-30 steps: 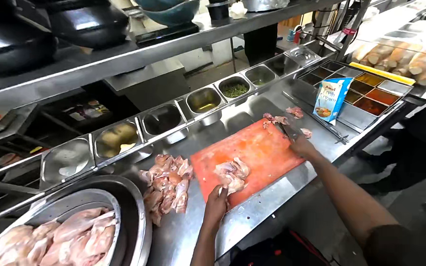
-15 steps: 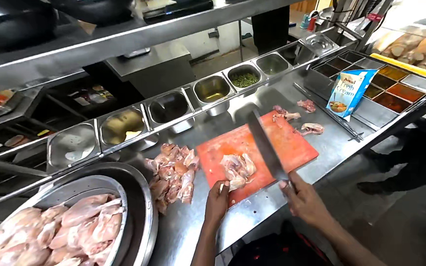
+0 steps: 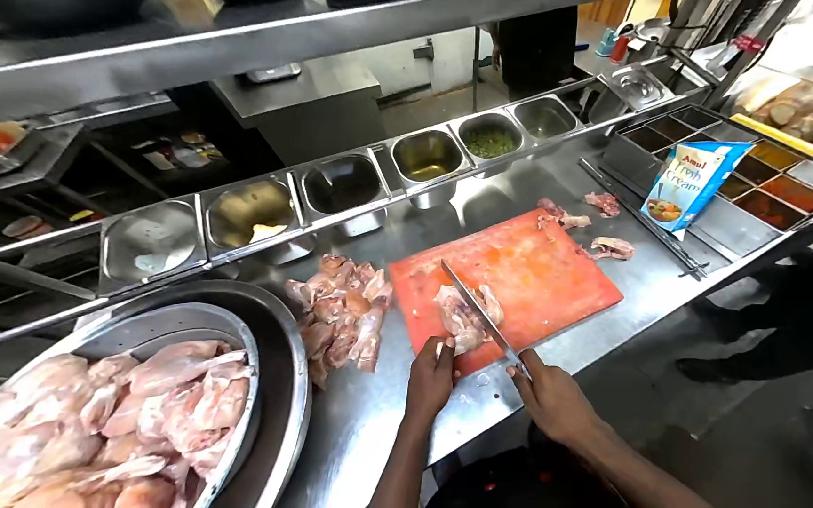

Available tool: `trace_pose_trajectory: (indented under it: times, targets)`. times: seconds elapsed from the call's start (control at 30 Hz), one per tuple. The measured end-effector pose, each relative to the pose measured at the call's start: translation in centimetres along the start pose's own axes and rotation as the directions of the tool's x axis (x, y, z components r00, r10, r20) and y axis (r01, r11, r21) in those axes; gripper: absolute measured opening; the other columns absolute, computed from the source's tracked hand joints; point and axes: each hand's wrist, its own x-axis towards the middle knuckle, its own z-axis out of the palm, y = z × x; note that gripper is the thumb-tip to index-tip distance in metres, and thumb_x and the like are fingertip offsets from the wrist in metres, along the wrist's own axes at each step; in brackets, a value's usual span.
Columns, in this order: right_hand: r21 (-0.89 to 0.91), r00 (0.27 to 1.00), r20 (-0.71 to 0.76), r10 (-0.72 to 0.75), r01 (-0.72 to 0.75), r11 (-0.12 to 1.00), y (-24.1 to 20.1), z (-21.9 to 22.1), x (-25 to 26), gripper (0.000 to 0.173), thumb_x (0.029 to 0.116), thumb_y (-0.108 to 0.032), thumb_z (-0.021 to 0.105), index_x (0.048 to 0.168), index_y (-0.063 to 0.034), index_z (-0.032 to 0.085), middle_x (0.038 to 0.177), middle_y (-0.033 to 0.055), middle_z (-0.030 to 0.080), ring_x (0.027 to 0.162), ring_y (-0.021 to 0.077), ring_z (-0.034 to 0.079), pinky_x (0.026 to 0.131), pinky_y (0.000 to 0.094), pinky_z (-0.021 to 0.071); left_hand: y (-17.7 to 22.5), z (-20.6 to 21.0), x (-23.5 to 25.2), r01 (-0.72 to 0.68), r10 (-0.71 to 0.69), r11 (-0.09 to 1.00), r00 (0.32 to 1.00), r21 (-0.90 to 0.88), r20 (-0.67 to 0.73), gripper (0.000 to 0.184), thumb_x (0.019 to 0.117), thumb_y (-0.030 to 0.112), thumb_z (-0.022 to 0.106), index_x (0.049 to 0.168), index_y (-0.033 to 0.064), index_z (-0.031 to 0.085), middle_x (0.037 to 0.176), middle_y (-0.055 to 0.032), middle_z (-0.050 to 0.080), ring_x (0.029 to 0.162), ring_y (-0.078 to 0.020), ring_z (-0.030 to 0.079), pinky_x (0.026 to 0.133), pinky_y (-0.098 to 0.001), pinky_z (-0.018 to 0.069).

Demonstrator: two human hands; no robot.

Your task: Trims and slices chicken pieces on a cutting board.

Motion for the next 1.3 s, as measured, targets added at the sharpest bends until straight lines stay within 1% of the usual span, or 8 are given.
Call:
trace_pose_trajectory:
  times: [0.27, 0.47, 0.57, 0.63, 0.83, 1.03, 1.17, 1.3]
  targets:
    - [-0.027, 1.000, -0.001, -0.025, 0.025, 0.999, -0.5, -0.5, 0.3, 0.049, 0.1086, -0.050, 0.032, 0.125, -0.0110, 0.057, 0.084, 0.0111, 0.067, 0.081, 0.0324, 0.070, 0.074, 0.0521, 0.0567, -0.2, 0.0, 0.1, -0.016, 0.016, 1.000, 1.000, 0.001, -0.008, 0.032, 0.1091, 0.034, 0.048, 0.106, 0.0093, 0.067, 0.085, -0.0051, 0.070, 0.075, -0.0158, 0.071, 0.072, -0.0390, 0.0615]
    - [-0.050, 0.783, -0.509, -0.358, 0.389, 0.920, -1.4, 0.0, 0.0, 0.043, 0.1099, -0.042, 0.036, 0.102, -0.0074, 0.060, 0.061, 0.0005, 0.055, 0.050, 0.0164, 0.058, 0.045, 0.0368, 0.0517, -0.5, 0.0, 0.0, -0.017, 0.017, 1.000, 1.000, -0.006, -0.002, 0.031, 0.1088, 0.034, 0.048, 0.107, 0.0096, 0.067, 0.086, -0.0045, 0.071, 0.075, -0.0164, 0.070, 0.073, -0.0410, 0.0612]
    - [-0.033, 0.983, -0.111, -0.144, 0.141, 0.989, -1.8, -0.3, 1.5, 0.038, 0.1099, -0.038, 0.035, 0.116, -0.0073, 0.056, 0.080, 0.0096, 0.064, 0.076, 0.0290, 0.069, 0.070, 0.0483, 0.0574, 0.0, 0.0, 0.1, 0.018, -0.018, 1.000, 1.000, 0.012, -0.004, 0.032, 0.1091, 0.035, 0.048, 0.110, 0.0093, 0.067, 0.088, -0.0057, 0.071, 0.078, -0.0179, 0.071, 0.075, -0.0430, 0.0607]
    - [-0.074, 0.994, 0.108, 0.017, -0.009, 0.997, -2.0, -0.4, 2.6, 0.039, 0.1103, -0.040, 0.033, 0.124, -0.0087, 0.054, 0.093, 0.0137, 0.067, 0.092, 0.0336, 0.070, 0.082, 0.0525, 0.0564, 0.1, 0.0, 0.0, 0.036, -0.036, 0.999, 0.999, 0.014, -0.004, 0.031, 0.1091, 0.034, 0.049, 0.111, 0.0098, 0.068, 0.090, -0.0056, 0.072, 0.078, -0.0171, 0.072, 0.075, -0.0419, 0.0619]
    - [-0.109, 0.990, 0.129, 0.065, -0.051, 0.993, -2.8, -1.1, 2.3, 0.040, 0.1104, -0.042, 0.035, 0.126, -0.0096, 0.052, 0.093, 0.0140, 0.067, 0.092, 0.0340, 0.070, 0.082, 0.0529, 0.0559, 0.3, 0.0, -0.4, 0.002, 0.004, 0.996, 0.998, 0.094, -0.064, 0.029, 0.1074, 0.035, 0.053, 0.112, 0.0105, 0.067, 0.086, -0.0061, 0.071, 0.075, -0.0187, 0.071, 0.074, -0.0440, 0.0611]
    - [-0.232, 0.997, 0.064, 0.043, -0.027, 0.972, -3.8, -1.1, 2.3, 0.044, 0.1064, -0.024, 0.043, 0.148, -0.0105, 0.042, 0.119, 0.0155, 0.067, 0.095, 0.0350, 0.072, 0.082, 0.0530, 0.0576, 0.7, 2.3, 0.3, -0.248, 0.361, 0.813, 0.925, 0.527, -0.121, 0.058, 0.0936, 0.052, 0.065, 0.129, 0.0063, 0.064, 0.121, -0.0148, 0.068, 0.103, -0.0315, 0.069, 0.088, -0.0509, 0.0575]
    - [-0.369, 0.998, 0.054, 0.031, -0.008, 0.929, -4.9, -2.0, 2.5, 0.030, 0.1059, -0.024, 0.042, 0.130, -0.0093, 0.050, 0.099, 0.0148, 0.069, 0.092, 0.0358, 0.072, 0.077, 0.0519, 0.0571, 0.2, 3.0, 1.7, -0.242, 0.375, 0.756, 0.922, 0.609, -0.098, 0.060, 0.0937, 0.061, 0.060, 0.113, 0.0049, 0.067, 0.100, -0.0134, 0.072, 0.092, -0.0311, 0.072, 0.079, -0.0500, 0.0593]
    - [-0.447, 0.994, 0.110, 0.024, 0.028, 0.894, -6.3, -4.0, 1.8, 0.032, 0.1093, -0.028, 0.038, 0.131, -0.0081, 0.051, 0.105, 0.0164, 0.068, 0.095, 0.0375, 0.071, 0.077, 0.0526, 0.0573, 1.6, 2.4, 2.1, -0.160, 0.263, 0.744, 0.963, 0.649, -0.064, 0.058, 0.0924, 0.064, 0.054, 0.100, 0.0085, 0.068, 0.081, -0.0112, 0.071, 0.079, -0.0316, 0.073, 0.068, -0.0530, 0.0571]
